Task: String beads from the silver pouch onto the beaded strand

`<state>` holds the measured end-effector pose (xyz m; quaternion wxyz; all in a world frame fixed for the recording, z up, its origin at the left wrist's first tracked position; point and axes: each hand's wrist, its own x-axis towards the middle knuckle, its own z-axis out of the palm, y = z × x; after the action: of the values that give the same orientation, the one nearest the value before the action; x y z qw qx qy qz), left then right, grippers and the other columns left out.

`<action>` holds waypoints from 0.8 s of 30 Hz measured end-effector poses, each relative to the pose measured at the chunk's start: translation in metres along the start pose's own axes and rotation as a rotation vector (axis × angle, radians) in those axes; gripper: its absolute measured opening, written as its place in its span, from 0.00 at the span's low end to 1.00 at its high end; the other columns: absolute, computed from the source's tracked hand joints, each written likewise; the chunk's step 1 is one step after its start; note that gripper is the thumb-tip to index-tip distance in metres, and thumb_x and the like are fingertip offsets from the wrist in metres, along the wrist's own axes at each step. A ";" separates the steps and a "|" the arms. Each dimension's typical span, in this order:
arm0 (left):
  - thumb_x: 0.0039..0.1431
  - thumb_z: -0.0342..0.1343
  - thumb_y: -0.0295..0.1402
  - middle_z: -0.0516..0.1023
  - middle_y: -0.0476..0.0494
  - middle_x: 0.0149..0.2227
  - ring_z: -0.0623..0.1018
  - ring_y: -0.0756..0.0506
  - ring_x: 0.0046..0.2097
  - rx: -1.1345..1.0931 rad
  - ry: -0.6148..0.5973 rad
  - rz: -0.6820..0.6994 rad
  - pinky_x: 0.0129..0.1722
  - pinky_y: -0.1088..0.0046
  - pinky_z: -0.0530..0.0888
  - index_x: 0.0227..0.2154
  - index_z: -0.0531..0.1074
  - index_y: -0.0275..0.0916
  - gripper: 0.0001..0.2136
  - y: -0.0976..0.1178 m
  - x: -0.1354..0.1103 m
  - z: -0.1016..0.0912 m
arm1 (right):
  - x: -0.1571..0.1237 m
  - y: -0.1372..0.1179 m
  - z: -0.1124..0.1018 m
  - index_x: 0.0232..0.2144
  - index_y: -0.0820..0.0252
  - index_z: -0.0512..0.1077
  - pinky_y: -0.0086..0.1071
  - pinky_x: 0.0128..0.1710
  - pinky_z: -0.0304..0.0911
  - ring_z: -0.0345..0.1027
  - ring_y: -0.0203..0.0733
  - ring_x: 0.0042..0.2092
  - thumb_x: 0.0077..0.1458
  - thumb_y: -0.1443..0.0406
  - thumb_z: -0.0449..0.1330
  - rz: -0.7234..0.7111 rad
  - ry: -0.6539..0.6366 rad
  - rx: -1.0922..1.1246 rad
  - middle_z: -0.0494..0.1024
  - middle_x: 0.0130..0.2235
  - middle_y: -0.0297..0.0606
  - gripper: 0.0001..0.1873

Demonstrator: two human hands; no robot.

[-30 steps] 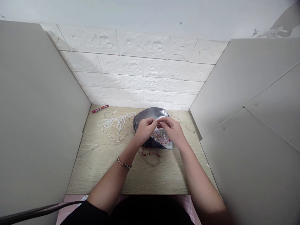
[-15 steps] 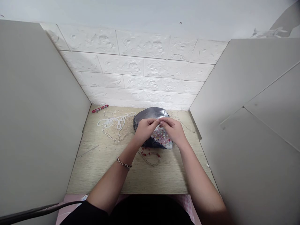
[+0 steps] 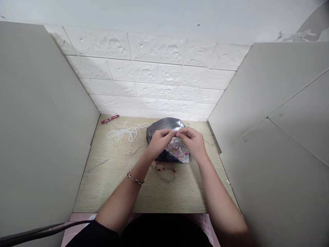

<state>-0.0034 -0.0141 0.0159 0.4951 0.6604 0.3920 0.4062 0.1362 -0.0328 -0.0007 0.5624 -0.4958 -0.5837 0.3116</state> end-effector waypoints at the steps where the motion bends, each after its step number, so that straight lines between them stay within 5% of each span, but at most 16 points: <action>1: 0.50 0.48 0.42 0.58 0.54 0.14 0.58 0.57 0.16 -0.069 -0.035 -0.034 0.16 0.79 0.54 0.18 0.65 0.34 0.15 0.001 0.000 0.000 | 0.000 -0.002 0.000 0.24 0.60 0.71 0.31 0.34 0.62 0.65 0.35 0.32 0.42 0.61 0.61 -0.046 -0.008 0.025 0.72 0.28 0.35 0.08; 6: 0.52 0.47 0.44 0.64 0.50 0.16 0.66 0.55 0.15 -0.312 -0.209 -0.147 0.12 0.80 0.54 0.18 0.64 0.33 0.18 -0.002 0.000 -0.002 | -0.002 -0.009 -0.002 0.22 0.58 0.72 0.31 0.39 0.62 0.66 0.36 0.38 0.43 0.63 0.61 -0.178 -0.068 0.066 0.72 0.32 0.36 0.04; 11: 0.50 0.48 0.47 0.71 0.44 0.25 0.75 0.48 0.25 -0.471 -0.385 -0.251 0.14 0.81 0.61 0.26 0.68 0.33 0.19 -0.008 0.002 -0.002 | -0.003 -0.009 -0.003 0.24 0.56 0.73 0.32 0.41 0.61 0.65 0.36 0.41 0.45 0.63 0.60 -0.188 -0.094 0.070 0.72 0.36 0.36 0.04; 17: 0.50 0.49 0.46 0.74 0.40 0.28 0.76 0.46 0.31 -0.518 -0.406 -0.278 0.23 0.78 0.68 0.29 0.70 0.32 0.18 -0.013 0.004 -0.003 | -0.003 -0.009 -0.002 0.24 0.57 0.72 0.30 0.40 0.61 0.65 0.35 0.41 0.46 0.63 0.59 -0.189 -0.117 0.081 0.71 0.36 0.36 0.04; 24: 0.49 0.51 0.46 0.72 0.43 0.24 0.75 0.49 0.27 -0.540 -0.416 -0.255 0.25 0.77 0.69 0.22 0.68 0.31 0.18 -0.009 0.002 -0.004 | -0.005 -0.013 -0.001 0.24 0.59 0.69 0.27 0.32 0.60 0.65 0.33 0.35 0.46 0.61 0.59 -0.135 -0.030 0.141 0.71 0.35 0.35 0.07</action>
<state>-0.0073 -0.0090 0.0081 0.7676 0.5201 0.2407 0.2871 0.1337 -0.0418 0.0093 0.6067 -0.4099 -0.6008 0.3209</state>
